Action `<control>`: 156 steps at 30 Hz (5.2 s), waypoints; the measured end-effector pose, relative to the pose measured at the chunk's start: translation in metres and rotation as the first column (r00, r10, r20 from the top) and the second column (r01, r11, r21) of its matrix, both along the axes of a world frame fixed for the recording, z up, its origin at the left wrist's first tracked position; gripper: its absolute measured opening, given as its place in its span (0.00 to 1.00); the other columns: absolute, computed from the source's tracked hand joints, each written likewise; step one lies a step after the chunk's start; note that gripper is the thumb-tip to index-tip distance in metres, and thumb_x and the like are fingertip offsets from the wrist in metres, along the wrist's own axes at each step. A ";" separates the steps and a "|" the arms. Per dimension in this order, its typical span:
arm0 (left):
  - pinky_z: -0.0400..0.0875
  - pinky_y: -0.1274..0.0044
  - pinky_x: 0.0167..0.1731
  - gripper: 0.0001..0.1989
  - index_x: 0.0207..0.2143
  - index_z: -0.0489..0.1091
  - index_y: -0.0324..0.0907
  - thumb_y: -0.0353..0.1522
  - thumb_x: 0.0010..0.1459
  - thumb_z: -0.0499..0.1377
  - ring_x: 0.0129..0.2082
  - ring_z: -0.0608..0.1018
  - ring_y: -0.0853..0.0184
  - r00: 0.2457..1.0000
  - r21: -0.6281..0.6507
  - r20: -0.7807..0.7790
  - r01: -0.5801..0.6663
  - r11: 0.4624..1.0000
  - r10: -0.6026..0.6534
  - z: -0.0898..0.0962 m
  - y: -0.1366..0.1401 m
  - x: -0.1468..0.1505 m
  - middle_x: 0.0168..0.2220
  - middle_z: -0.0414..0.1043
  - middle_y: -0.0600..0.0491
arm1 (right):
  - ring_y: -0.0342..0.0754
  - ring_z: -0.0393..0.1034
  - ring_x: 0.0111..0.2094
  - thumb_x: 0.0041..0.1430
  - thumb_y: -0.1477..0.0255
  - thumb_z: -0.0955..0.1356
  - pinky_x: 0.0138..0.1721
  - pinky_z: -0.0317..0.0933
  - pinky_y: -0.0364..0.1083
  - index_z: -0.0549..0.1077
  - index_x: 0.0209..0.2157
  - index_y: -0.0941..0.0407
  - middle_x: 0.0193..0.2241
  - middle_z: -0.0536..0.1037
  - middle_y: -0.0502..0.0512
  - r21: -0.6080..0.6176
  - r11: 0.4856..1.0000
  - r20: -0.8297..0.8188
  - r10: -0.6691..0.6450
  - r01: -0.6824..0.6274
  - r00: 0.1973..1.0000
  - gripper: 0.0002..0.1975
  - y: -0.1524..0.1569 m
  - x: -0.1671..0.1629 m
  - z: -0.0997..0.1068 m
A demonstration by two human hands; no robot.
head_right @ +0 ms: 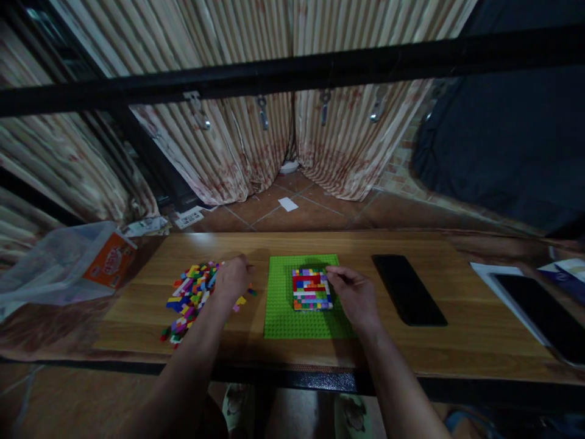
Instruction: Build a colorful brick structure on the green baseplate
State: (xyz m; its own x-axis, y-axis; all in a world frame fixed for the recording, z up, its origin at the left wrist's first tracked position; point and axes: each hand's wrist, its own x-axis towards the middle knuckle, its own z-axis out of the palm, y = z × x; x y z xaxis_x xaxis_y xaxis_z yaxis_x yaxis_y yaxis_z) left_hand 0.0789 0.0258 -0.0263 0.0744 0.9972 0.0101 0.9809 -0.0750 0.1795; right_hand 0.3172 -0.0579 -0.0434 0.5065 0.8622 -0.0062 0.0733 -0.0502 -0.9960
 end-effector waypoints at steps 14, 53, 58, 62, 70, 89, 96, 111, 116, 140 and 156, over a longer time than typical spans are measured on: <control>0.57 0.80 0.24 0.13 0.23 0.71 0.39 0.37 0.55 0.56 0.21 0.65 0.72 0.610 -0.119 0.791 0.239 0.964 -0.053 0.008 -0.028 0.026 0.19 0.64 0.56 | 0.50 0.72 0.33 0.51 0.61 0.70 0.37 0.66 0.50 0.78 0.34 0.54 0.34 0.80 0.56 0.139 0.980 0.239 0.108 -0.144 0.965 0.13 -0.011 -0.016 0.010; 0.60 0.82 0.21 0.08 0.29 0.72 0.36 0.23 0.49 0.53 0.20 0.68 0.76 0.176 -0.425 0.903 0.235 0.874 0.391 0.004 -0.050 0.053 0.23 0.70 0.54 | 0.49 0.73 0.30 0.42 0.64 0.72 0.36 0.64 0.48 0.79 0.26 0.56 0.27 0.80 0.54 -0.030 0.992 0.106 0.125 -0.123 0.986 0.10 -0.004 0.007 -0.007; 0.61 0.82 0.22 0.08 0.31 0.72 0.35 0.23 0.49 0.55 0.22 0.69 0.75 0.200 -0.415 0.906 0.245 0.876 0.373 0.005 -0.049 0.052 0.24 0.71 0.53 | 0.48 0.72 0.29 0.39 0.66 0.73 0.35 0.65 0.48 0.79 0.26 0.56 0.26 0.80 0.54 0.001 0.994 0.028 0.112 -0.112 0.993 0.10 -0.002 0.007 -0.011; 0.61 0.82 0.22 0.07 0.30 0.72 0.35 0.24 0.49 0.55 0.22 0.70 0.75 0.204 -0.416 0.905 0.243 0.876 0.373 0.004 -0.048 0.052 0.24 0.72 0.53 | 0.47 0.71 0.26 0.37 0.65 0.74 0.32 0.64 0.47 0.79 0.25 0.56 0.25 0.80 0.53 -0.008 0.995 -0.062 0.098 -0.098 0.993 0.10 0.001 0.007 -0.015; 0.62 0.81 0.23 0.06 0.31 0.73 0.36 0.25 0.49 0.58 0.21 0.70 0.74 0.223 -0.382 0.917 0.254 0.889 0.330 0.001 -0.048 0.051 0.23 0.72 0.54 | 0.44 0.69 0.23 0.33 0.64 0.76 0.27 0.63 0.45 0.79 0.25 0.57 0.22 0.79 0.53 -0.051 0.997 -0.151 0.048 -0.056 0.987 0.14 0.002 0.004 -0.014; 0.69 0.77 0.33 0.11 0.38 0.74 0.35 0.27 0.50 0.59 0.30 0.75 0.70 0.138 -0.268 0.963 0.384 0.884 0.232 0.009 -0.056 0.057 0.36 0.77 0.47 | 0.47 0.70 0.26 0.40 0.66 0.74 0.30 0.63 0.46 0.78 0.26 0.57 0.24 0.79 0.53 0.028 0.999 -0.094 -0.014 0.017 0.995 0.10 0.000 -0.002 -0.007; 0.71 0.75 0.38 0.16 0.43 0.72 0.36 0.27 0.50 0.60 0.34 0.77 0.67 0.111 -0.245 0.969 0.468 0.849 0.219 0.006 -0.059 0.062 0.40 0.77 0.46 | 0.47 0.71 0.37 0.57 0.70 0.66 0.40 0.64 0.46 0.78 0.36 0.53 0.34 0.77 0.54 0.193 0.924 0.397 0.235 -0.331 0.887 0.09 -0.016 -0.023 0.014; 0.70 0.79 0.34 0.20 0.45 0.71 0.36 0.20 0.48 0.54 0.31 0.75 0.72 0.060 -0.209 0.977 0.442 0.872 0.203 0.002 -0.063 0.072 0.38 0.77 0.49 | 0.49 0.67 0.42 0.60 0.72 0.64 0.44 0.62 0.50 0.77 0.39 0.50 0.37 0.74 0.54 0.118 0.903 0.645 0.246 -0.413 0.723 0.10 -0.021 -0.033 0.014; 0.70 0.79 0.36 0.20 0.43 0.72 0.36 0.19 0.48 0.52 0.34 0.75 0.71 0.067 -0.180 0.983 0.455 0.872 0.168 0.006 -0.065 0.073 0.39 0.76 0.49 | 0.49 0.67 0.42 0.59 0.74 0.64 0.44 0.62 0.49 0.76 0.35 0.52 0.37 0.74 0.54 0.121 0.907 0.630 0.244 -0.404 0.737 0.08 -0.020 -0.033 0.012; 0.73 0.79 0.32 0.11 0.39 0.72 0.36 0.26 0.51 0.61 0.30 0.77 0.71 0.014 -0.312 0.944 0.356 0.881 0.328 0.006 -0.063 0.073 0.34 0.76 0.50 | 0.48 0.69 0.41 0.60 0.68 0.65 0.44 0.62 0.48 0.76 0.35 0.51 0.36 0.75 0.53 0.154 0.898 0.584 0.254 -0.413 0.771 0.07 -0.023 -0.028 0.015; 0.56 0.81 0.15 0.18 0.48 0.70 0.41 0.31 0.55 0.52 0.13 0.63 0.75 0.363 -0.283 0.925 0.462 0.841 0.112 -0.001 -0.068 0.076 0.18 0.66 0.59 | 0.52 0.67 0.44 0.55 0.65 0.68 0.48 0.59 0.53 0.78 0.32 0.52 0.40 0.72 0.56 0.116 0.978 0.563 0.078 -0.172 0.823 0.08 -0.006 0.002 -0.010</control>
State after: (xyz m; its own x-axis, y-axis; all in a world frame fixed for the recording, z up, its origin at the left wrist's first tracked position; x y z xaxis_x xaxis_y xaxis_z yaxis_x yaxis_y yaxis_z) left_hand 0.1550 -0.0420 -0.0276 0.4792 0.8521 -0.2106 0.1760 0.1418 0.9741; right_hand 0.3196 -0.0644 -0.0530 0.2719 0.8841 0.3800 0.6082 0.1482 -0.7799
